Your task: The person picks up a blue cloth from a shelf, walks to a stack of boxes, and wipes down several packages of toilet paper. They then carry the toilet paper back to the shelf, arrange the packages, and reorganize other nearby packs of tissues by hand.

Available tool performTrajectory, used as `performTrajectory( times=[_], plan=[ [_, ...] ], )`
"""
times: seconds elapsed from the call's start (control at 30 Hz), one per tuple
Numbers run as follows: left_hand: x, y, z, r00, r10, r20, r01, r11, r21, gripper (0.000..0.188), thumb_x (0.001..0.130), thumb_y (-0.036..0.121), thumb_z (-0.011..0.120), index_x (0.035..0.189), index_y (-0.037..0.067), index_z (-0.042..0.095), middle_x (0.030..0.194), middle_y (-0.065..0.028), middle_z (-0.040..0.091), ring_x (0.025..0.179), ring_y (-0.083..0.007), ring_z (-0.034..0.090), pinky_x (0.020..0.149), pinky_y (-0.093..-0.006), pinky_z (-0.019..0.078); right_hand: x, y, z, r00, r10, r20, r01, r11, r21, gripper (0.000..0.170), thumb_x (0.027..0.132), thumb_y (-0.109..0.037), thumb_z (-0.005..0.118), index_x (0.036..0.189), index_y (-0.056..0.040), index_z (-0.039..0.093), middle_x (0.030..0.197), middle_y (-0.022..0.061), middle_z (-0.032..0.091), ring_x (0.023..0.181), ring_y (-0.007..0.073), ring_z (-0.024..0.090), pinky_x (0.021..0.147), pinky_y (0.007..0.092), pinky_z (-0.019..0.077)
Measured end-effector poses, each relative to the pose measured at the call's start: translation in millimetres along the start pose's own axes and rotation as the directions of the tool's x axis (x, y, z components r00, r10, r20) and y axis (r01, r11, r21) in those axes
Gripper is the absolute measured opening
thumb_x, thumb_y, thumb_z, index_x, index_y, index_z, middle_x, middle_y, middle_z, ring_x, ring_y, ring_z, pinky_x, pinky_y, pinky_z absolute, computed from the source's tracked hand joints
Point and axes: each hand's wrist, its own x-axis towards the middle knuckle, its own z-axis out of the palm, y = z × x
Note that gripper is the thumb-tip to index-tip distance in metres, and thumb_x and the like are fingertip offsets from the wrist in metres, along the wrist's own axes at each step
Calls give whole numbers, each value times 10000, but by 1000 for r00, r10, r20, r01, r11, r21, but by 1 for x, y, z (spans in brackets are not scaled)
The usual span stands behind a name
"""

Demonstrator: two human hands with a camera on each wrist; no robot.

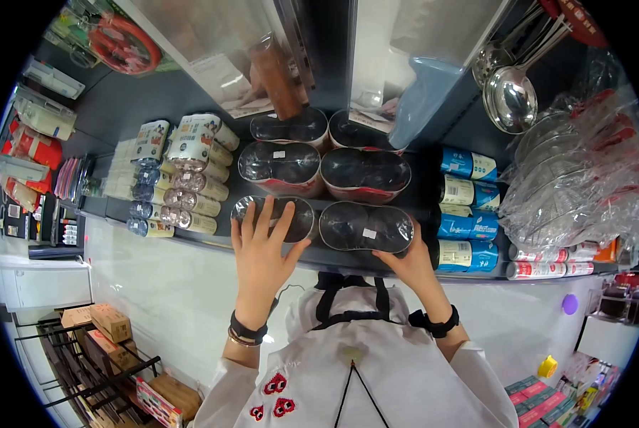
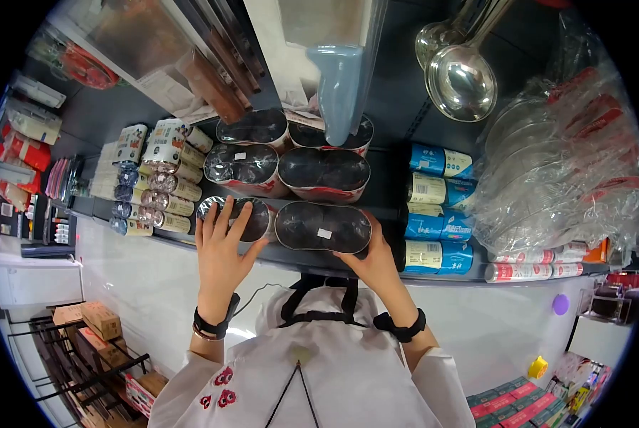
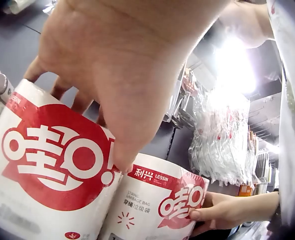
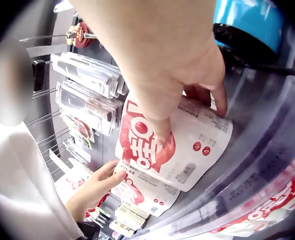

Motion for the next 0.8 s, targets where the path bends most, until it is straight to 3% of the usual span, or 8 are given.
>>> performTrajectory(
  times=[0.1,0.17,0.27,0.33,0.43,0.63,0.7,0.8],
  plan=[
    [0,1,-5,1000,7,29,-7,1000,8,708,844,486,763,1473,229,562,1553,-122,486,1401,-417,436,1146,-605,302,0,-7,-7,998,46,46,-46,999,-2,991,769,-235,902,1540,-42,309,1399,247,572,1287,356,606,1055,427,498],
    [1,-2,-11,999,32,30,-31,999,-18,690,861,492,745,1466,212,567,1547,-131,487,1398,-409,437,1139,-600,303,-1,-25,-23,978,-110,178,113,994,-5,1075,789,-224,886,1608,-56,211,1520,247,464,1387,338,513,1130,429,428],
    [7,-17,-20,999,38,21,-35,988,-150,669,890,472,726,1467,175,561,1540,-151,485,1395,-405,438,1130,-581,307,7,-13,-54,966,-52,254,40,998,50,1061,844,-224,840,1636,-64,153,1597,233,372,1435,324,450,1168,430,382],
    [20,-29,-30,1000,26,12,-22,966,-257,665,903,446,724,1475,155,550,1541,-162,483,1395,-409,438,1128,-567,309,24,-42,-74,969,-21,246,8,999,51,1008,872,-231,811,1632,-61,171,1606,223,364,1435,322,450,1165,429,387],
    [53,-53,-39,992,108,-70,-115,988,-107,653,941,319,708,1516,107,483,1541,-191,471,1409,-396,431,1161,-513,303,57,-73,-89,977,-43,208,67,992,-107,847,911,-244,771,1584,-38,299,1564,218,420,1384,336,501,1130,430,428],
    [110,-119,-14,954,30,300,149,816,-558,757,873,282,796,1493,11,456,1504,-193,506,1355,-343,520,1072,-429,461,106,-49,-73,945,-200,260,270,925,-269,777,837,-256,839,1465,-10,452,1415,226,547,1261,371,586,1049,412,487],
    [113,-138,11,925,65,373,262,601,-755,832,832,245,839,1523,19,434,1499,-198,512,1324,-298,551,1022,-397,509,110,-46,-69,924,-268,275,346,890,-296,776,816,-264,856,1440,-7,472,1387,223,567,1240,375,596,1029,409,498],
    [119,-138,6,904,59,423,289,646,-707,913,816,152,858,1580,72,364,1580,-142,428,1338,-268,500,1044,-360,481,113,-45,-63,949,-222,224,277,928,-250,786,790,-272,875,1418,-7,483,1375,228,573,1247,370,593,1019,414,505]
  ],
)
